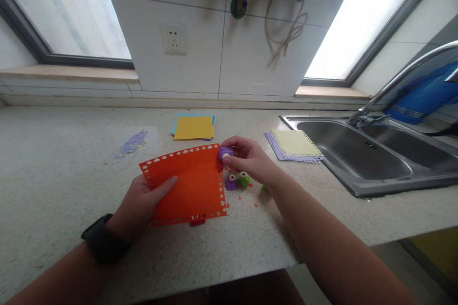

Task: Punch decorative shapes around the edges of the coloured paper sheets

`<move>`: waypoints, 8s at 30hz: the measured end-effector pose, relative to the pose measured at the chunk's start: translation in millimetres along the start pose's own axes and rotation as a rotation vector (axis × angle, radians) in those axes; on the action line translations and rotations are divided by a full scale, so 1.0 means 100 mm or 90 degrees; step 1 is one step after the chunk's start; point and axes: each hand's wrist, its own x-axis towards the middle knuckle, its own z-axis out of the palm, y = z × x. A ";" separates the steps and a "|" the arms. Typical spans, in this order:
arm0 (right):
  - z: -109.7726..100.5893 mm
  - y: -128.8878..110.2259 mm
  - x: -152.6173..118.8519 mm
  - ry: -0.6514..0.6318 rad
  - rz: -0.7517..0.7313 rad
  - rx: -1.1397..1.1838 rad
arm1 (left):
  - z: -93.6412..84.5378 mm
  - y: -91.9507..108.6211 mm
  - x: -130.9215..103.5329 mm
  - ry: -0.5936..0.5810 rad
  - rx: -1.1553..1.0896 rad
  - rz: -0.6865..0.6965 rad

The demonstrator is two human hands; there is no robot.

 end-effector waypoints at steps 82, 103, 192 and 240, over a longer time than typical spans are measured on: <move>0.46 0.25 0.02 0.050 0.075 0.137 | -0.07 -0.15 0.09 -0.036 0.110 0.107; 0.46 0.28 0.02 0.019 0.104 0.099 | -0.04 -0.12 0.06 -0.030 0.066 0.114; 0.47 0.32 0.06 0.015 0.070 0.060 | -0.09 -0.17 0.07 -0.039 0.057 0.112; 0.48 0.28 0.04 0.001 0.048 0.091 | -0.06 -0.11 0.04 -0.032 0.124 0.127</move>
